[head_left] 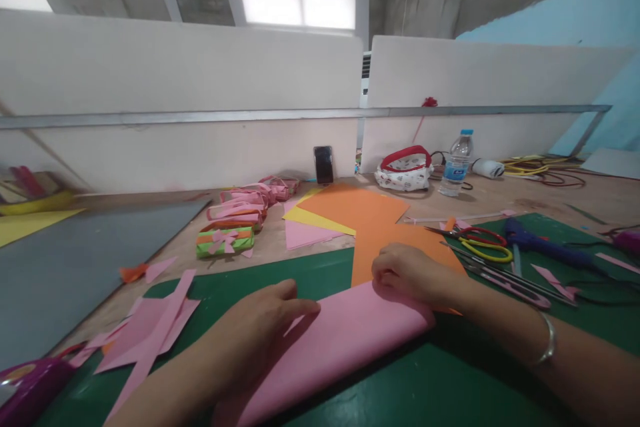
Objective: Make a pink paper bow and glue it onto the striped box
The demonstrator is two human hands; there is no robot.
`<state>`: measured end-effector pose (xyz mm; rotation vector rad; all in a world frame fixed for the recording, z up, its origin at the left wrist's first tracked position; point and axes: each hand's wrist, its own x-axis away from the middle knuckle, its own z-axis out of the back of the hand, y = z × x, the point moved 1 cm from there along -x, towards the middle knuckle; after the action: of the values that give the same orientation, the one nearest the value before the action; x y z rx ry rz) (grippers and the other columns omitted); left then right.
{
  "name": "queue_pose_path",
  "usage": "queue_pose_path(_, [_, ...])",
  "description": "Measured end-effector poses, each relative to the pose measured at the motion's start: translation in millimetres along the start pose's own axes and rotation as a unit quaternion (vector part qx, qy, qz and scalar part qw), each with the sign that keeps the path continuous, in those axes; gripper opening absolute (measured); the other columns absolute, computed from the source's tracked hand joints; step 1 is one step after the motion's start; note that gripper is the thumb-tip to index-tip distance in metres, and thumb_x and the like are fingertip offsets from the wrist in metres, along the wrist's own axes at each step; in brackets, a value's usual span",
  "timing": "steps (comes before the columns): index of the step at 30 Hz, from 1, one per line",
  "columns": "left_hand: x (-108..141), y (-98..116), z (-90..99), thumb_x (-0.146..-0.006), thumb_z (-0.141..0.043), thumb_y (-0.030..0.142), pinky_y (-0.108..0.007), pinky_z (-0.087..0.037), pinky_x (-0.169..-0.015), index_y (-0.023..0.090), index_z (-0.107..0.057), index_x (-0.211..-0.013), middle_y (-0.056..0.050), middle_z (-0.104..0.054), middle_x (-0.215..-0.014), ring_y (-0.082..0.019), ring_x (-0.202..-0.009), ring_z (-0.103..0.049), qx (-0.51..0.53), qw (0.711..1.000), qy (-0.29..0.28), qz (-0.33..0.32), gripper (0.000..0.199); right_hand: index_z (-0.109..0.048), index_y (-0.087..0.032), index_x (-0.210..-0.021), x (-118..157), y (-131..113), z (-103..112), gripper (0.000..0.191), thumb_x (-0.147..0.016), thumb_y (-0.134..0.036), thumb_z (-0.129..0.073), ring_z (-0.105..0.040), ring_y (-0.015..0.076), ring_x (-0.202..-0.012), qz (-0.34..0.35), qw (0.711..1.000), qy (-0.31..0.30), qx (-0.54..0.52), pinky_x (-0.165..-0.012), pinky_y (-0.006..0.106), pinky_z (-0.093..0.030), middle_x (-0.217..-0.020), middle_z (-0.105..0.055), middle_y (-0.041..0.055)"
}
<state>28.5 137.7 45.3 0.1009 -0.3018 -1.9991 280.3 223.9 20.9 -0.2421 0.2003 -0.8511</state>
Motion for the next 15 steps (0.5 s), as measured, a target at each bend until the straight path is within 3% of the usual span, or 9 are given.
queue_pose_path(4, [-8.3,4.0,8.0,-0.080,-0.040,0.018,-0.025,-0.028,-0.056,0.033,-0.066,-0.087,0.001,-0.059,-0.082,-0.015,-0.067,-0.054,-0.016,0.999,-0.035,0.000,0.031,-0.071,-0.020,-0.076,-1.2,2.1,-1.9,0.022,-0.071,-0.005,-0.055,-0.057,0.0154,-0.076,0.007,1.000,0.001,0.002,-0.063,0.022,-0.035,-0.079,-0.067,0.0020])
queue_pose_path(6, [-15.5,7.0,8.2,-0.079,-0.040,0.021,-0.026,-0.027,-0.054,0.027,-0.063,-0.073,0.001,-0.060,-0.073,-0.015,-0.064,-0.054,-0.021,0.999,-0.035,0.017,0.025,-0.071,-0.020,-0.076,-1.7,3.0,-2.9,0.023,-0.070,-0.005,-0.055,-0.058,0.0154,-0.076,0.009,1.000,0.003,0.002,-0.063,0.022,-0.034,-0.079,-0.067,0.0017])
queue_pose_path(10, [-30.5,15.4,0.6,-0.076,-0.042,0.027,-0.027,-0.022,-0.050,0.021,-0.041,-0.052,0.001,-0.051,-0.054,-0.015,-0.053,-0.046,-0.023,0.998,-0.022,0.057,0.025,-0.071,-0.020,-0.076,-1.8,2.9,-3.4,0.022,-0.070,-0.006,-0.056,-0.057,0.0150,-0.075,0.010,1.000,0.008,0.002,-0.062,0.022,-0.034,-0.078,-0.068,0.0015])
queue_pose_path(12, [-35.4,17.3,-5.0,-0.074,-0.043,0.026,-0.027,-0.024,-0.051,0.022,-0.038,-0.053,0.000,-0.053,-0.057,-0.016,-0.056,-0.048,-0.016,0.997,-0.012,0.069,0.022,-0.071,-0.020,-0.076,-2.0,3.1,-3.8,0.022,-0.070,-0.006,-0.057,-0.057,0.0151,-0.075,0.007,1.000,0.010,0.001,-0.062,0.022,-0.033,-0.079,-0.067,0.0019])
queue_pose_path(15, [-36.9,15.7,-11.9,-0.072,-0.043,0.023,-0.026,-0.029,-0.054,0.023,-0.046,-0.065,0.000,-0.061,-0.071,-0.017,-0.064,-0.054,0.006,0.997,-0.005,0.081,0.007,-0.072,-0.021,-0.077,-2.9,4.5,-4.9,0.022,-0.071,-0.006,-0.057,-0.057,0.0154,-0.076,0.007,1.000,0.009,-0.001,-0.062,0.023,-0.034,-0.080,-0.067,0.0021])
